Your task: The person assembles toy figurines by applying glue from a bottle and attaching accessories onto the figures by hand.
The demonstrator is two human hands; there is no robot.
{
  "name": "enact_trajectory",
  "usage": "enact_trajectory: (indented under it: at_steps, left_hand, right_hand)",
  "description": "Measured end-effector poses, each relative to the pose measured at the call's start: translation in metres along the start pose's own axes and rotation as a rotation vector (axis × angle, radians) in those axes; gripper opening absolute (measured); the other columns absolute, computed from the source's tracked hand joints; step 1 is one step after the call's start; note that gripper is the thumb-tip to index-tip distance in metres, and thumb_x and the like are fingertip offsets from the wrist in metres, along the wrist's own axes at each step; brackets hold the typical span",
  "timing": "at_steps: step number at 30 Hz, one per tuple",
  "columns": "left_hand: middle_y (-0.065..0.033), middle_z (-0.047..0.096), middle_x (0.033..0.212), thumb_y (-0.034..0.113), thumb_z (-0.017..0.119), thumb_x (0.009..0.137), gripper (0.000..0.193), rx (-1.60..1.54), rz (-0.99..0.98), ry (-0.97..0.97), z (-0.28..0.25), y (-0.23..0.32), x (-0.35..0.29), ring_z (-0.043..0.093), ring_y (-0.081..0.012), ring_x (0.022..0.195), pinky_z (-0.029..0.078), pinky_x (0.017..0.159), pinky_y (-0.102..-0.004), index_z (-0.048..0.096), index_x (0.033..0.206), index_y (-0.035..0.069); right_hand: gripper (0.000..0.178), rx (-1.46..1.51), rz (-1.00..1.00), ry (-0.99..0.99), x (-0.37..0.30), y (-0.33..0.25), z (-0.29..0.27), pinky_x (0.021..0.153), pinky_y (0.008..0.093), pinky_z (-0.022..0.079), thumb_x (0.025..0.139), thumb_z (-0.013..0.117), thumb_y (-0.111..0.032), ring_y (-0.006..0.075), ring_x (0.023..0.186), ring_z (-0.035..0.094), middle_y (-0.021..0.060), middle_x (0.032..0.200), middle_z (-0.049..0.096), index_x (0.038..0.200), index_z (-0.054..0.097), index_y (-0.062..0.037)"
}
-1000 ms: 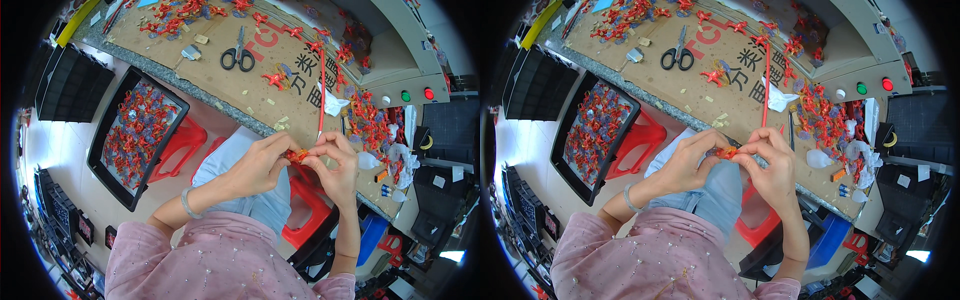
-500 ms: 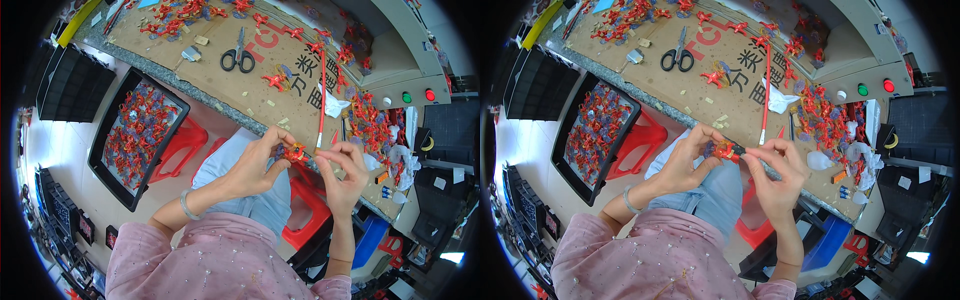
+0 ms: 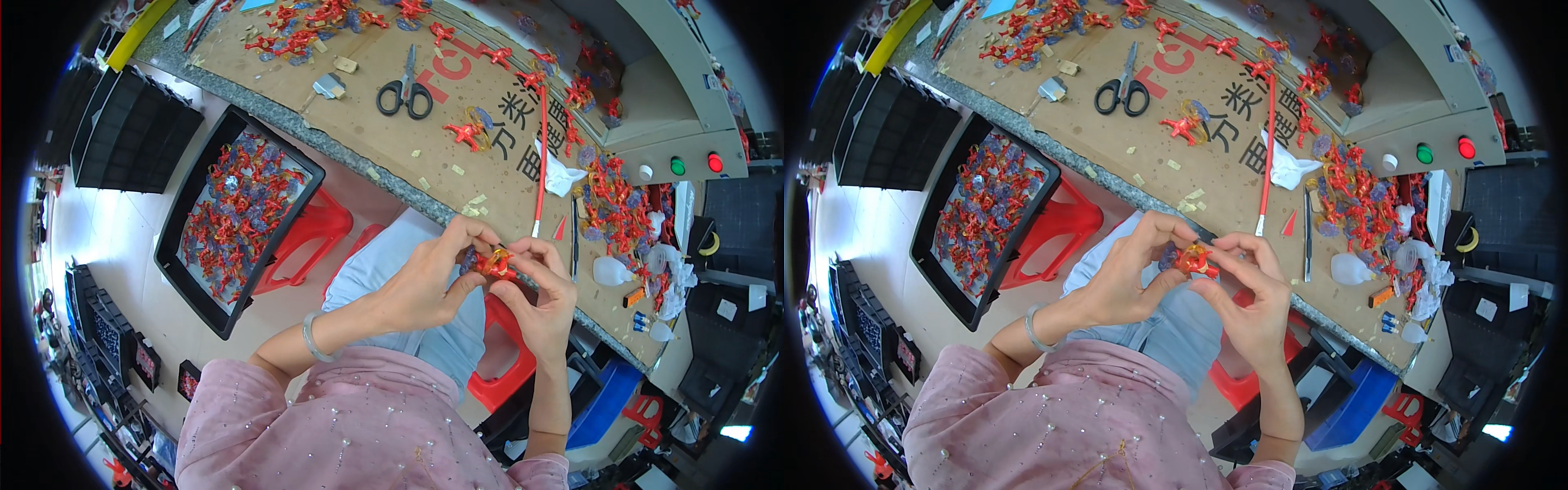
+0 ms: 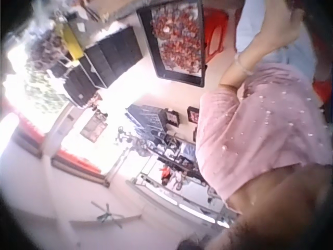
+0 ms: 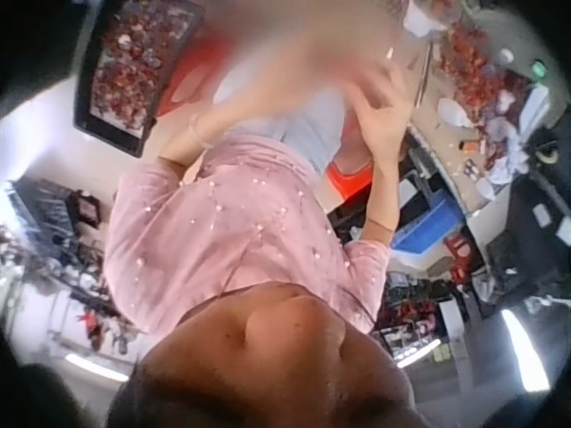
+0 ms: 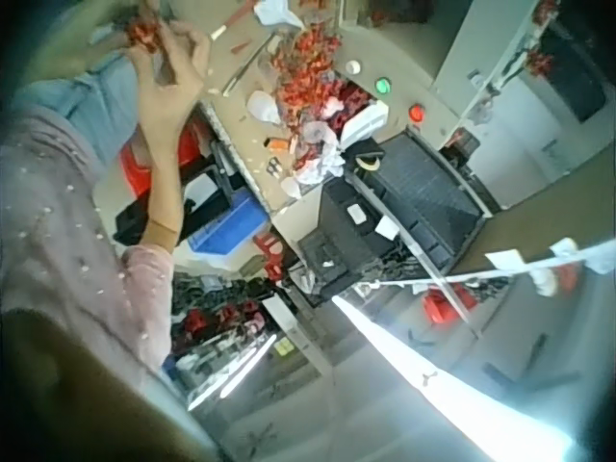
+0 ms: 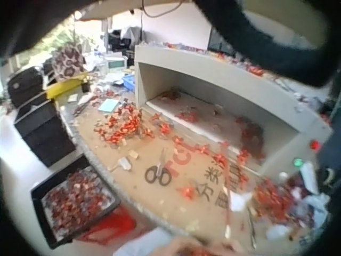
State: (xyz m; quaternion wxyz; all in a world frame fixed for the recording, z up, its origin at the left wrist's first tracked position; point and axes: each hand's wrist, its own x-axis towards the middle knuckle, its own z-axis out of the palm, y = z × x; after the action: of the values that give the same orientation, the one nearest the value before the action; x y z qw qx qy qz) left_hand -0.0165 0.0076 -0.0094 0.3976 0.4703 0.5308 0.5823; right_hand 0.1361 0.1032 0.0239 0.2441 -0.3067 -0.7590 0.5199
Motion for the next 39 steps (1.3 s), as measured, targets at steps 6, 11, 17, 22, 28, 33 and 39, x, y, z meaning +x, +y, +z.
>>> enact_trajectory:
  at_steps: [6,11,17,22,28,33,39]
  left_hand:
    - [-0.0116,0.06,0.106,-0.008,0.062,0.08,0.041,0.042,0.039,0.156,-0.022,-0.011,0.013,0.06,-0.0181,0.104,0.046,0.091,-0.0313,0.044,0.116,0.0]
    - [-0.0087,0.067,0.096,-0.003,0.065,0.075,0.043,-0.047,0.096,0.518,-0.086,-0.028,0.022,0.062,-0.014,0.097,0.045,0.09,-0.031,0.052,0.116,0.0]
    - [-0.0098,0.066,0.096,-0.005,0.067,0.074,0.036,0.14,0.137,0.706,-0.16,-0.038,0.07,0.063,-0.0133,0.092,0.051,0.08,-0.0293,0.06,0.109,0.001]
    - [-0.0109,0.066,0.093,-0.005,0.068,0.074,0.029,0.435,0.012,0.651,-0.179,-0.019,0.132,0.067,-0.0144,0.088,0.052,0.072,-0.0298,0.061,0.102,0.0]
    - [-0.0203,0.063,0.091,0.005,0.075,0.066,0.038,1.046,0.124,0.511,-0.223,-0.045,0.158,0.062,-0.0373,0.088,0.049,0.076,-0.0439,0.058,0.099,-0.002]
    - [-0.016,0.062,0.098,0.008,0.072,0.069,0.036,1.202,0.195,0.491,-0.213,-0.031,0.156,0.059,-0.0318,0.095,0.043,0.082,-0.0409,0.059,0.102,0.002]
    - [-0.014,0.062,0.104,0.009,0.066,0.079,0.029,1.296,0.337,0.438,-0.19,0.009,0.184,0.058,-0.032,0.1,0.044,0.087,-0.0419,0.057,0.106,0.002]
  right_hand:
    - [0.028,-0.105,0.056,0.209,-0.017,-0.003,-0.014,0.084,0.0271,0.042,0.075,0.06,0.011,0.0175,0.097,0.053,0.0101,0.106,0.054,0.102,0.066,0.0055]
    - [0.024,-0.018,0.086,0.271,-0.023,0.0,-0.016,0.08,0.0269,0.042,0.078,0.06,0.008,0.0169,0.094,0.052,0.01,0.107,0.054,0.101,0.065,0.007]
    - [0.02,0.029,0.11,0.289,-0.02,0.001,-0.008,0.085,0.0274,0.042,0.081,0.06,0.006,0.017,0.098,0.053,0.0101,0.108,0.053,0.1,0.065,0.0064]
    - [0.018,0.05,0.127,0.301,-0.023,-0.005,0.002,0.083,0.0263,0.045,0.08,0.06,0.008,0.0158,0.095,0.055,0.0101,0.108,0.054,0.097,0.067,0.0049]
    - [0.019,0.105,0.185,0.24,-0.035,-0.009,0.009,0.076,0.0242,0.046,0.077,0.062,0.01,0.0143,0.087,0.057,0.0093,0.098,0.059,0.094,0.068,0.0039]
    - [0.017,0.045,0.288,-0.127,-0.047,0.024,0.025,0.077,0.03,0.047,0.081,0.063,0.001,0.0202,0.089,0.06,0.0137,0.103,0.061,0.097,0.068,0.0023]
    - [0.039,-0.454,-0.111,-0.131,-0.051,0.12,0.074,0.089,0.0403,0.045,0.082,0.066,-0.011,0.0326,0.105,0.056,0.0173,0.11,0.062,0.12,0.06,-0.0037]
